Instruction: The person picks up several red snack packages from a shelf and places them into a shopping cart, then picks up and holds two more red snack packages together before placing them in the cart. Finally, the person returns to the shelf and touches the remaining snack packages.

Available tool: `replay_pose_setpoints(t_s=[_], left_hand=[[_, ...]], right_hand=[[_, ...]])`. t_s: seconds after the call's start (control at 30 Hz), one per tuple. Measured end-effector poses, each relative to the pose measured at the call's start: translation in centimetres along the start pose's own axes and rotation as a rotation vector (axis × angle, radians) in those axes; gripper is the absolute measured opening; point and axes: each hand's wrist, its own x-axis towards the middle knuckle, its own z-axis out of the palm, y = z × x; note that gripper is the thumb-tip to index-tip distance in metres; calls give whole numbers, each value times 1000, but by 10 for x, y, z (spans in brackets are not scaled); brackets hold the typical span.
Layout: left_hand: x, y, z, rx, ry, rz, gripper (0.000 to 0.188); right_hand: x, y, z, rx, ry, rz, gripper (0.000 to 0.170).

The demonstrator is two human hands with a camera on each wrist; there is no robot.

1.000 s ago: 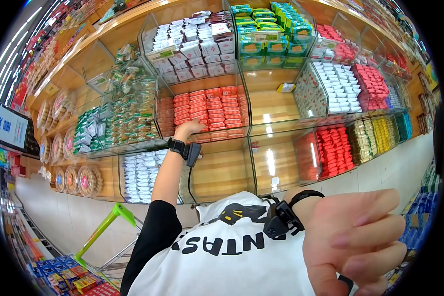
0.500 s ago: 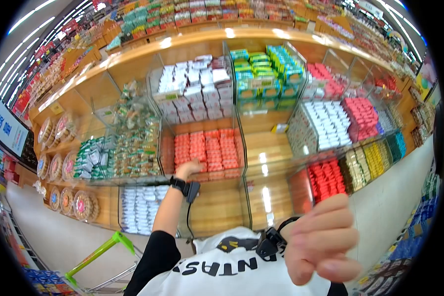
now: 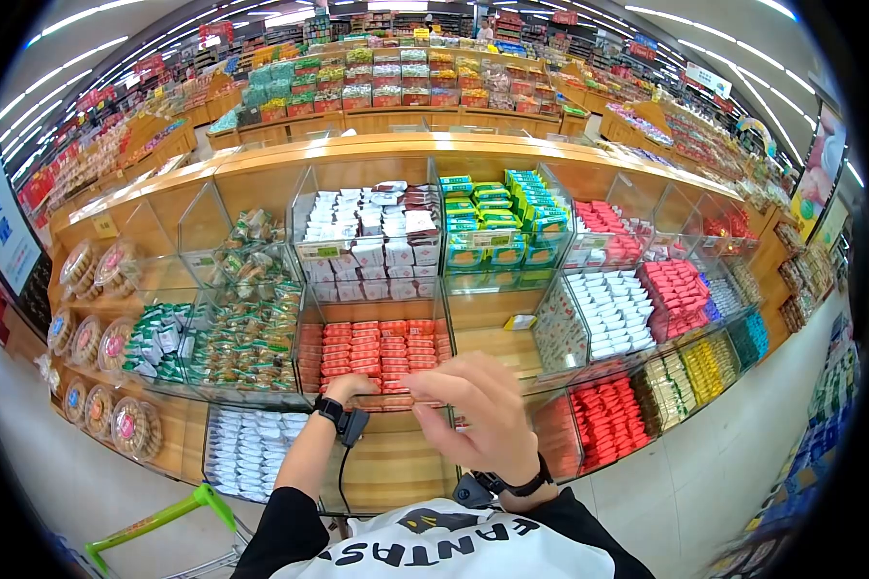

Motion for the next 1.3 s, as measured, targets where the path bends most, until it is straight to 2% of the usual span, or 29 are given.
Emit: replay_pose_setpoints(t_s=[0.07,0.13,0.23,0.3,0.37,0.47,0.77,0.93,1.0,1.03,1.13,1.27,1.3], left_hand=[[-59,21,-9,-223,104,5,49],[-63,20,-11,-148,103,46,51],[-50,13,-6,-303,154,18,52],[-25,1,-6,-230,-15,23,50],[23,-26,6,-248,-22,71,49],[52,-41,15,-250,-35,148,48],[60,-40,14,-173,-34,166,46],[47,-33,19,-292,-99,99,43],[43,-28,16,-252,-29,33,42],[15,-12,7,-201,-50,-23,43],[-15,3,1,-215,51,-27,43],[-48,23,-7,-169,28,-52,41],[-46,21,-6,-163,50,-2,39]], right_hand=[[-2,7,9,-19,-29,22,28],[-4,16,16,-39,-61,44,27],[-8,27,26,-48,-106,70,24],[-11,33,33,-94,-138,154,21],[-14,40,38,-80,-151,166,19],[-18,50,44,-62,-157,189,17],[-41,85,65,-84,-217,284,13],[-44,89,73,-53,-273,324,13],[-44,89,75,-67,-304,324,13],[-45,89,75,-64,-305,321,13],[-50,95,74,-57,-310,328,14],[-56,105,68,-92,-321,356,14],[-57,107,66,-96,-296,356,14]])
